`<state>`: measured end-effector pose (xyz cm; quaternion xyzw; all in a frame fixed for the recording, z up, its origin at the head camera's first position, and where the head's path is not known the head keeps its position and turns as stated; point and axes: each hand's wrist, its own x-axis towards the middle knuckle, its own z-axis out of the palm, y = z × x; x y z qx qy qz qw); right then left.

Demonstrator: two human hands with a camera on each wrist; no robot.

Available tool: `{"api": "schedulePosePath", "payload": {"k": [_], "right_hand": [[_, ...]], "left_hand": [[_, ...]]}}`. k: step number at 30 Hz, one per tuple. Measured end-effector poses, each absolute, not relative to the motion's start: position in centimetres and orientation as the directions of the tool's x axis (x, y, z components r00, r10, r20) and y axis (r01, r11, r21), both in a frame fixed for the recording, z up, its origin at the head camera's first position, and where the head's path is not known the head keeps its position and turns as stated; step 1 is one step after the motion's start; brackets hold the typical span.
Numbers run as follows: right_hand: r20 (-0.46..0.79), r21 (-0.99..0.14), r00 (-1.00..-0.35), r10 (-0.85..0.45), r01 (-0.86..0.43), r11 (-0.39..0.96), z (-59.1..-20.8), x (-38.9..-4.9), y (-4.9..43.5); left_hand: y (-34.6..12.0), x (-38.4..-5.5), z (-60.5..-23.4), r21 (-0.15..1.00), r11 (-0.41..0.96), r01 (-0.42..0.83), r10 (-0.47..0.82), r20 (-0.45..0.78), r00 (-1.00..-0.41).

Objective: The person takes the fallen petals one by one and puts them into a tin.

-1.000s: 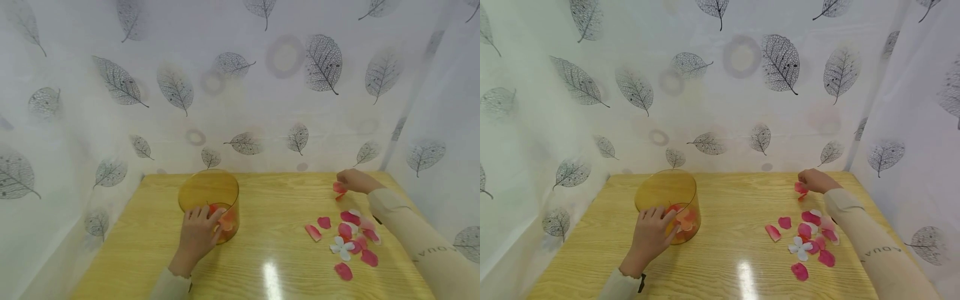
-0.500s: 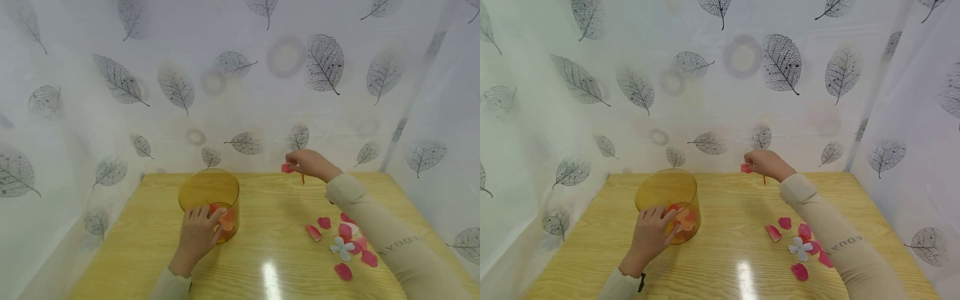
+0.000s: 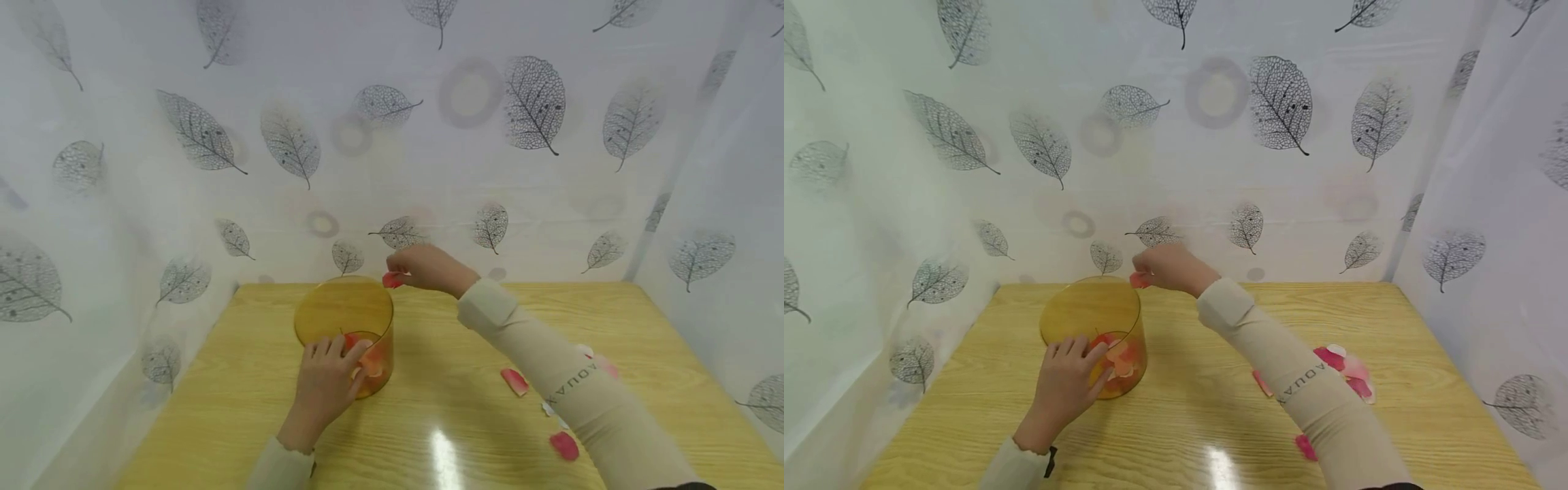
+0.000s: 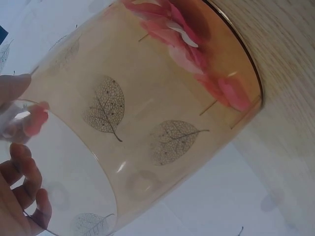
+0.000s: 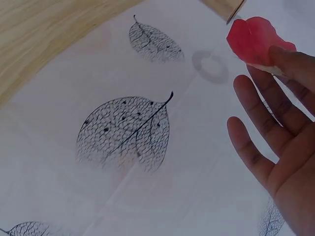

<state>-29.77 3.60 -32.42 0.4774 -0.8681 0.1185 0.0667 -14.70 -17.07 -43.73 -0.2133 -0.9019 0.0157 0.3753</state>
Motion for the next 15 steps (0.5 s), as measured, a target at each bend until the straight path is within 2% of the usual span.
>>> {"api": "schedulePosePath", "payload": {"k": [8, 15], "right_hand": [[0.185, -0.072, -0.456, -0.87, -0.89, 0.451, -33.5, -28.3, -0.3], [0.164, -0.074, -0.467, -0.869, -0.884, 0.461, -34.4, -27.8, -0.4]], "left_hand": [[-17.2, -14.7, -43.8, -0.176, 0.911, 0.372, 0.388, 0.668, -0.635], [-17.1, -14.8, -44.0, -0.164, 0.913, 0.374, 0.379, 0.679, -0.629]]}}
